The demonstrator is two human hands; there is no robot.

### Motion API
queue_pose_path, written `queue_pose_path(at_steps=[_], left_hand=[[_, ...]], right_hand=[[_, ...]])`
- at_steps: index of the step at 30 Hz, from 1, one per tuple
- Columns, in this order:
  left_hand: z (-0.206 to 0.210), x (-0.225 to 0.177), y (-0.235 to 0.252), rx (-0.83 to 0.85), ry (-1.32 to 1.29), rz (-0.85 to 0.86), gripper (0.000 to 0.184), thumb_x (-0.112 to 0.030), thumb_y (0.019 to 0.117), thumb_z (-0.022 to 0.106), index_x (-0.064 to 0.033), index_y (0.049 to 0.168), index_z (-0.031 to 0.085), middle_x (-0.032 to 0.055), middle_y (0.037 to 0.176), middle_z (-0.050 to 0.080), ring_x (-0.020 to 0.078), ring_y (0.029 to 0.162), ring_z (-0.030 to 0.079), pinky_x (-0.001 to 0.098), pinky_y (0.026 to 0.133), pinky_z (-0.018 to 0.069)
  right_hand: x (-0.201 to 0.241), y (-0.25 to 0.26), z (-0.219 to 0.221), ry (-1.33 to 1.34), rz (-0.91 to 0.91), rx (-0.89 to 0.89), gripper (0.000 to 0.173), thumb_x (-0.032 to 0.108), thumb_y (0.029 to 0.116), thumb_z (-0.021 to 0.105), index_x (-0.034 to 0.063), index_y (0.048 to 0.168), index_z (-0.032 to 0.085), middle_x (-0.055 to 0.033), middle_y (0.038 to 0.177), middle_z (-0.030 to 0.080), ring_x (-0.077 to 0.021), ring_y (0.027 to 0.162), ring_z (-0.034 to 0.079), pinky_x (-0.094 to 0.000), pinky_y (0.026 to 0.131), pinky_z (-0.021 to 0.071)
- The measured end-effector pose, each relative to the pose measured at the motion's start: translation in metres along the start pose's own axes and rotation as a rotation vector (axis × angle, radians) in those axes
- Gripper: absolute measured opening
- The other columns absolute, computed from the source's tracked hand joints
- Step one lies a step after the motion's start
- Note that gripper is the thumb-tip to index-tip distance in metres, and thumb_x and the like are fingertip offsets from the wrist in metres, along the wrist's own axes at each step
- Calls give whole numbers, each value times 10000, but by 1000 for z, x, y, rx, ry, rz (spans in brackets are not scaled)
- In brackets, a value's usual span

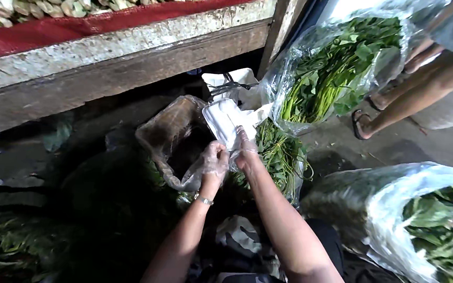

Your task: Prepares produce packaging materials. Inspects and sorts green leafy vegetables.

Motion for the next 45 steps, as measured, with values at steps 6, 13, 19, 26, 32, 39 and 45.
queue_pose_path(at_steps=[6,13,19,26,32,39,45], left_hand=[[2,8,-2,59,239,-52,654,-189,837,834,-139,1420,544,267,1454,424,419,1161,583,555,908,531],[-6,10,8,51,149,21,181,-71,975,643,59,1097,667,247,1172,653,350,1117,634,493,999,494],[-21,19,11,-45,147,-14,207,-1,903,699,67,1094,655,251,1171,648,338,1071,647,469,960,518],[-24,0,-1,22,253,248,132,27,903,652,10,986,752,252,1270,610,370,1087,631,499,937,519],[-32,6,12,418,776,212,466,-30,911,683,-196,1347,675,174,1335,603,417,1042,652,605,861,530],[-45,-23,3,218,679,603,311,-366,871,761,-79,992,758,233,1129,665,455,1055,639,653,927,459],[0,-49,32,287,570,653,404,-249,959,653,-65,1318,643,173,1349,641,367,1237,618,578,1061,444]], right_hand=[[-11,-12,10,-114,128,9,550,466,1036,561,84,1420,470,-146,1145,619,-231,947,614,-419,795,540],[-4,-24,-3,-219,103,27,527,411,1054,557,95,1459,440,-160,1257,589,-246,1003,606,-410,817,532],[43,-38,-55,-676,-320,-279,680,110,898,770,-12,1454,398,-232,1192,605,-295,947,633,-455,811,546],[57,-28,-41,-864,-463,-19,235,72,1012,613,-33,1221,640,-204,996,693,-270,742,670,-449,697,576],[81,-50,-25,-1006,-751,25,190,66,1015,593,-37,1165,647,-202,920,689,-284,720,667,-452,666,572],[84,-37,-21,-847,-798,95,160,30,984,617,-52,1112,668,-152,949,700,-151,779,664,-325,747,562],[73,-23,-16,-691,-662,148,153,46,1008,581,-45,1120,631,-133,1013,650,-131,844,624,-307,772,541]])
Point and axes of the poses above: each hand's wrist, its own y-axis towards the middle knuckle, its own z-axis out of the palm, x = y × z, the point moved 9 cm from there along y, towards the middle knuckle
